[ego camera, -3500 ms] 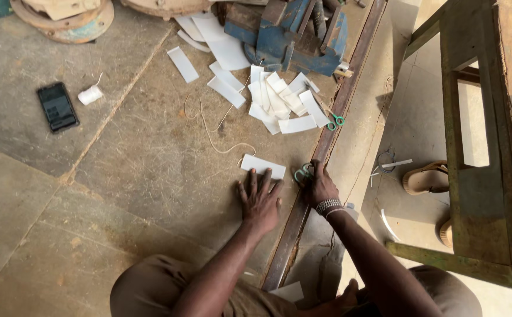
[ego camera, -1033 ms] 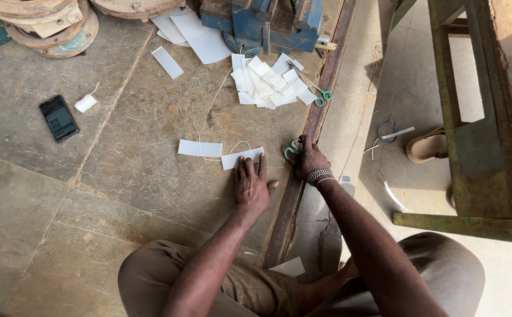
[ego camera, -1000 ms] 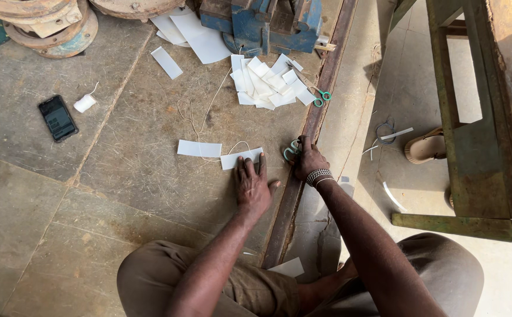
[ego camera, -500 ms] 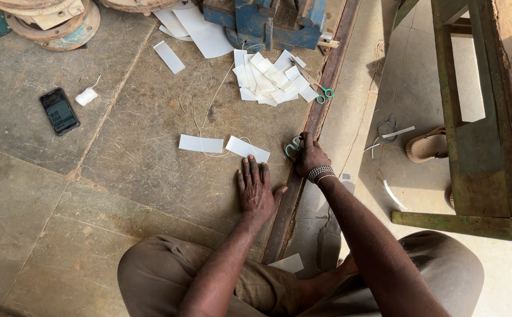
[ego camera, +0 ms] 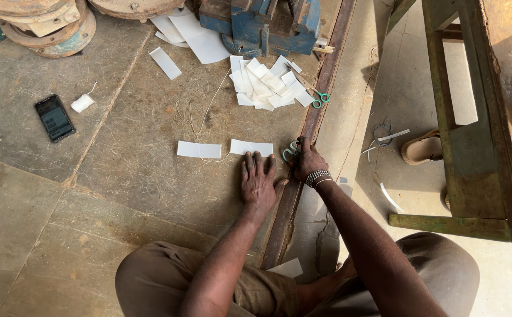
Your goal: The person sits on the floor cutting strips from a white plastic sheet with scissors, then inserts the cut strips into the slots of a motor stator mounted on a workbench, pressing each liner into place by hand.
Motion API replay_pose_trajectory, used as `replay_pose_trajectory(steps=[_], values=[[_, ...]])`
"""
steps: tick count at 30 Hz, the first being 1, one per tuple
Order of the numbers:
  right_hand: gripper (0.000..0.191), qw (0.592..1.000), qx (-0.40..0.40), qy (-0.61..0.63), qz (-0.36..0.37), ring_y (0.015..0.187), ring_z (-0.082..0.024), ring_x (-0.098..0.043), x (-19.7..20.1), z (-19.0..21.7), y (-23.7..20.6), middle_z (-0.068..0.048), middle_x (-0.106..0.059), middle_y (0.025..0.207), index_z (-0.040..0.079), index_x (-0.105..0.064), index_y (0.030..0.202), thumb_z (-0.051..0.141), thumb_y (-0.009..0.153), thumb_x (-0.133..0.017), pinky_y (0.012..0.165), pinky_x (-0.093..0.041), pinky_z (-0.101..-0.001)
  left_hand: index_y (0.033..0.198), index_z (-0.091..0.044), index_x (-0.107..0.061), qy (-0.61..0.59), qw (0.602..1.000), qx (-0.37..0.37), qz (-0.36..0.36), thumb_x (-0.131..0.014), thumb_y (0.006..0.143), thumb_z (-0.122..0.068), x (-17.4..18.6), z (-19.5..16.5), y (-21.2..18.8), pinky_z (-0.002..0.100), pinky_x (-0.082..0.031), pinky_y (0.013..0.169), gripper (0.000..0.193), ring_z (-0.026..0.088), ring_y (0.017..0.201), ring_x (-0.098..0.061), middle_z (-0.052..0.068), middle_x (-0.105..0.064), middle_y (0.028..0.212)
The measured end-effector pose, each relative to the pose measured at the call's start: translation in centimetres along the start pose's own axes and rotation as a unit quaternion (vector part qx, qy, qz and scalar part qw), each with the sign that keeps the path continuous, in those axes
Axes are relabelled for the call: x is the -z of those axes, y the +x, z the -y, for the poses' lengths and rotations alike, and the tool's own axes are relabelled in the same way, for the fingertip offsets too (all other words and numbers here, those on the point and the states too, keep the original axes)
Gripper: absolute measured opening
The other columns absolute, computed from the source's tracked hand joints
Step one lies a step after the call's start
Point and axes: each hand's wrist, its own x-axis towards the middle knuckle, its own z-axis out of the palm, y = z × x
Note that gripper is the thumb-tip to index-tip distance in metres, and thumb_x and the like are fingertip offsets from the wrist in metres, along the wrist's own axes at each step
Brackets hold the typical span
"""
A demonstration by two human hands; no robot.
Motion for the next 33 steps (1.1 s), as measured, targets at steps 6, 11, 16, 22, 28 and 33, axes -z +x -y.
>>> replay_pose_trajectory(steps=[6,11,16,22,28,33], values=[[0.077,0.997,0.068,0.021,-0.016,0.124,-0.044,-0.062,-0.2,-0.1,0.4,-0.021,-0.06,0.139,0.025,-0.031,0.146,0.031,0.086,-0.078,0.101,-0.053,-0.0548,0.162,-0.017,-0.027,-0.024,0.999,-0.017,-0.017,-0.045,0.097,-0.068,0.8,0.7,-0.4,0.06,-0.01,0.123,0.085,0.052,0.152,-0.009,0.028,-0.016,0.165],[0.072,0.971,0.232,0.02,-0.046,0.117,-0.044,-0.064,-0.4,1.7,1.7,-0.021,-0.06,0.134,0.021,-0.037,0.14,0.027,0.083,-0.079,0.093,-0.054,-0.0522,0.158,-0.018,-0.034,-0.053,0.998,-0.028,-0.025,-0.055,0.092,-0.067,1.0,1.7,-0.9,0.058,-0.011,0.123,0.085,0.049,0.153,-0.009,0.026,-0.014,0.166],[0.069,0.979,0.195,-0.063,0.0,0.112,-0.043,-0.066,-1.0,3.2,3.3,-0.016,-0.063,0.126,0.025,-0.042,0.142,0.03,0.085,-0.08,0.091,-0.054,-0.0533,0.157,-0.021,-0.039,-0.113,0.993,-0.023,-0.03,-0.058,0.092,-0.066,1.2,2.5,-1.1,0.061,-0.016,0.122,0.081,0.044,0.157,-0.007,0.021,-0.011,0.169],[0.071,0.983,0.143,-0.11,0.039,0.114,-0.041,-0.066,-1.2,3.5,4.0,-0.014,-0.061,0.127,0.028,-0.041,0.143,0.026,0.082,-0.079,0.089,-0.051,-0.0602,0.159,-0.025,-0.037,-0.16,0.986,-0.028,-0.02,-0.059,0.09,-0.066,0.6,3.0,-0.6,0.069,-0.021,0.116,0.083,0.044,0.156,-0.004,0.023,0.001,0.17],[0.075,0.984,0.091,-0.146,0.042,0.113,-0.037,-0.066,-1.5,4.0,5.5,-0.012,-0.061,0.124,0.032,-0.04,0.145,0.024,0.081,-0.079,0.1,-0.042,-0.0686,0.159,-0.027,-0.028,-0.136,0.989,-0.032,0.05,-0.053,0.091,-0.071,0.3,2.7,0.3,0.07,-0.014,0.116,0.086,0.047,0.153,0.001,0.025,0.006,0.166],[0.069,0.99,0.122,-0.063,-0.025,0.113,-0.042,-0.066,-1.8,2.4,7.1,-0.016,-0.063,0.126,0.023,-0.04,0.143,0.026,0.085,-0.078,0.092,-0.052,-0.0574,0.161,-0.025,-0.028,-0.117,0.992,-0.023,0.05,-0.053,0.092,-0.07,1.6,2.0,-0.9,0.065,-0.015,0.12,0.086,0.045,0.155,-0.001,0.023,0.003,0.169]])
